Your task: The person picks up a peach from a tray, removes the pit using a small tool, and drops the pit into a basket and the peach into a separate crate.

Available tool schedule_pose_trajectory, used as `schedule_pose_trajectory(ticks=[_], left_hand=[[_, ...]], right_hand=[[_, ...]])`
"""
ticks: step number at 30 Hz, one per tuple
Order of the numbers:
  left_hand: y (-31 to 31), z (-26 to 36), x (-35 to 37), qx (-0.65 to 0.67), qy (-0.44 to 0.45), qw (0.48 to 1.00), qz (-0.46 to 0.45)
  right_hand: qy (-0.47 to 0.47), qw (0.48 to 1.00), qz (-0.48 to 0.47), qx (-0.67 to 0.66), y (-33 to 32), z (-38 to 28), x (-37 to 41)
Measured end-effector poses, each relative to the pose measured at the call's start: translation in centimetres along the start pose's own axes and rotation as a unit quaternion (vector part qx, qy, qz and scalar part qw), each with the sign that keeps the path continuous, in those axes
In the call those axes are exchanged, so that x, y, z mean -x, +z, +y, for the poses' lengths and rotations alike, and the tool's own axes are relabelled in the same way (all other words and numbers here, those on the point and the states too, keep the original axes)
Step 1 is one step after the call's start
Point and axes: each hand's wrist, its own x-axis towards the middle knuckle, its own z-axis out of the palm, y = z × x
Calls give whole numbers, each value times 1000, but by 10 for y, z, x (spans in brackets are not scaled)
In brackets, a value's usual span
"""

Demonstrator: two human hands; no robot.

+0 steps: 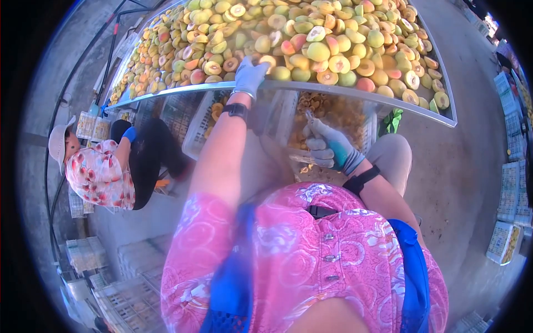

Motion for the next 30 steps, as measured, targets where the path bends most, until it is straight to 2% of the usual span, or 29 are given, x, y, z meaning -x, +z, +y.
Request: schedule_pose_trajectory(ticks=[1, 2, 3, 4, 5, 6, 8, 9, 10, 11, 12, 13, 14, 15, 16, 17, 18, 19, 20, 21, 22, 23, 24, 26, 30], left_hand=[[-2, -2, 3, 68, -10, 998, -7], [-2, -5, 7, 68, -11, 998, -5], [0, -8, 13, 265, -26, 964, -18], [2, -9, 20, 452, -37, 891, -30], [2, -5, 34, 543, -105, 832, -37], [2, 0, 49, 544, -107, 831, -36], [8, 8, 79, 708, -168, 682, -72], [13, 16, 91, 715, -169, 673, -86], [18, 17, 100, 717, -174, 669, -88], [22, 18, 108, 742, -170, 635, -135], [26, 19, 117, 763, -165, 597, -182], [14, 40, 140, 497, 40, 846, -190], [17, 42, 145, 500, 38, 843, -193], [20, 44, 148, 637, -40, 739, -216], [22, 46, 150, 750, -116, 609, -230], [4, 65, 162, 757, -158, 579, -259], [5, 64, 163, 757, -159, 578, -261], [5, 61, 162, 509, 9, 829, -231], [8, 57, 161, 182, 176, 953, -166], [21, 43, 156, 183, 176, 953, -166], [44, 21, 147, 397, 110, 890, -196], [48, 19, 146, 590, 38, 777, -216], [51, 15, 146, 590, 39, 777, -216], [36, 34, 159, 721, -107, 627, -274], [31, 49, 173, 722, -102, 631, -264]], right_hand=[[6, 1000, 25, 18, 5, 1, 1], [12, 998, 51, 36, 12, 1, 1], [14, 998, 51, 36, 19, 1, 3], [-6, 990, 105, 99, 33, -1, 4], [-27, 974, 158, 161, 41, 0, 3], [-25, 974, 159, 161, 44, 1, 0], [-100, 952, 196, 212, 47, 2, -7], [-99, 951, 201, 211, 50, 2, -8], [-127, 933, 205, 269, 55, 1, -6], [-154, 909, 207, 326, 57, 2, -5], [-152, 909, 212, 326, 58, 2, -4], [-159, 898, 215, 350, 59, 1, -4], [-166, 886, 218, 373, 58, 2, -2], [-166, 886, 222, 373, 58, 2, -1], [-166, 880, 239, 376, 58, 2, -1], [-165, 874, 255, 379, 57, 2, -1], [-166, 873, 257, 379, 56, 3, 0], [-187, 860, 258, 398, 55, 3, 0], [-208, 846, 259, 417, 53, 3, 0], [-208, 846, 260, 417, 50, 3, 1], [-220, 800, 275, 486, 46, 1, 3], [-231, 747, 289, 552, 43, 0, 3], [-232, 747, 289, 553, 38, -1, 2], [-268, 678, 282, 624, 33, -2, 0], [-261, 639, 303, 658, 45, -2, 5]])
